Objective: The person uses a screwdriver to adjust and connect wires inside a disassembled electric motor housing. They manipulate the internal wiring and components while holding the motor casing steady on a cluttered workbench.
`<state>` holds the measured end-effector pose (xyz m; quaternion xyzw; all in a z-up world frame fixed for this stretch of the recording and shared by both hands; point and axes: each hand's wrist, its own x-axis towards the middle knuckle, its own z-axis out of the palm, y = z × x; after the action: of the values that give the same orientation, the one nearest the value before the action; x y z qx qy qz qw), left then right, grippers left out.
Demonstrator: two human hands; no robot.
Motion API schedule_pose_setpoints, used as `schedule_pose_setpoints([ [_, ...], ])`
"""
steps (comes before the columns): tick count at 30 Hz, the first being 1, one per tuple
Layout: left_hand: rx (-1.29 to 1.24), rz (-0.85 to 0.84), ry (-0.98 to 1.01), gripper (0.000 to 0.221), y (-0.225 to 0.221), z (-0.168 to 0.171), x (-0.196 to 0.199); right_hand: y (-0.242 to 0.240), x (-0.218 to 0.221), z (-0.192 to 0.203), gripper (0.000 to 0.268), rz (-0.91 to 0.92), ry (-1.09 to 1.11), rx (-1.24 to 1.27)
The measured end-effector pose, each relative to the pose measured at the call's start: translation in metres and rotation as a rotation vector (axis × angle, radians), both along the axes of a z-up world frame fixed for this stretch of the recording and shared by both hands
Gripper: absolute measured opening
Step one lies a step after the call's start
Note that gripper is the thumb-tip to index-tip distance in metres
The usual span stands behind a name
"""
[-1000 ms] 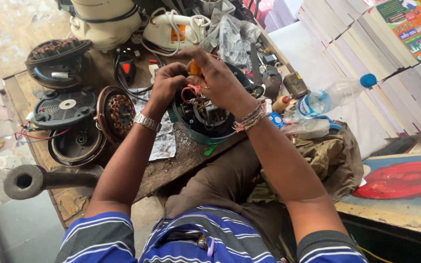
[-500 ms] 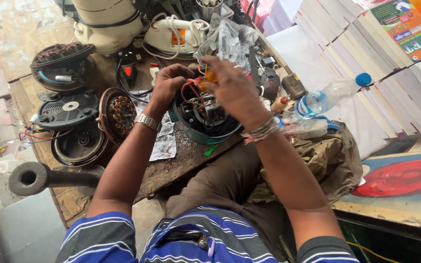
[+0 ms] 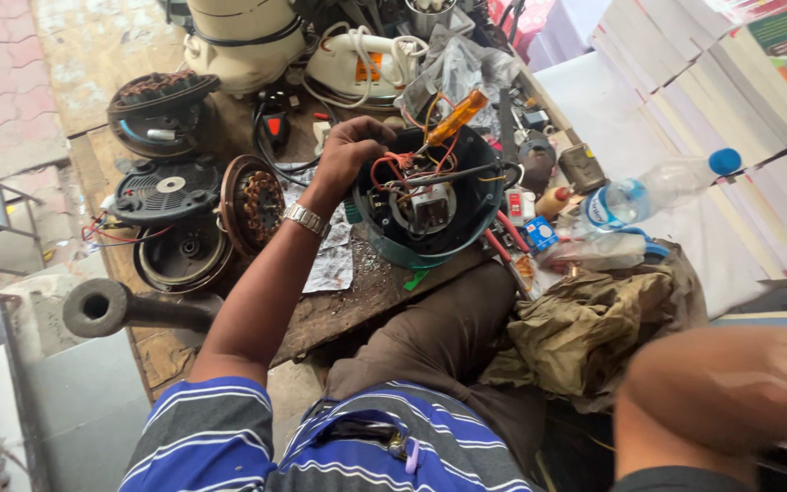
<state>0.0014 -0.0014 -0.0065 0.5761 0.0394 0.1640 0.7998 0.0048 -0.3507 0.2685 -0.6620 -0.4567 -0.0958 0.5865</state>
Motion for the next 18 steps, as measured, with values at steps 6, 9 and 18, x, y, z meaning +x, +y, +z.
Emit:
schedule_pose_setpoints([
  [6,0.011,0.006,0.004,0.02,-0.001,0.001,0.001,-0.013,-0.014,-0.012,0.057,0.062,-0.056,0.048],
  [9,0.012,0.002,0.005,0.02,0.0,0.002,-0.002,-0.019,-0.019,-0.016,0.057,0.087,-0.064,0.05],
  [18,0.031,0.017,-0.022,0.022,-0.005,-0.016,0.008,-0.023,-0.02,0.004,0.059,0.096,-0.085,0.054],
])
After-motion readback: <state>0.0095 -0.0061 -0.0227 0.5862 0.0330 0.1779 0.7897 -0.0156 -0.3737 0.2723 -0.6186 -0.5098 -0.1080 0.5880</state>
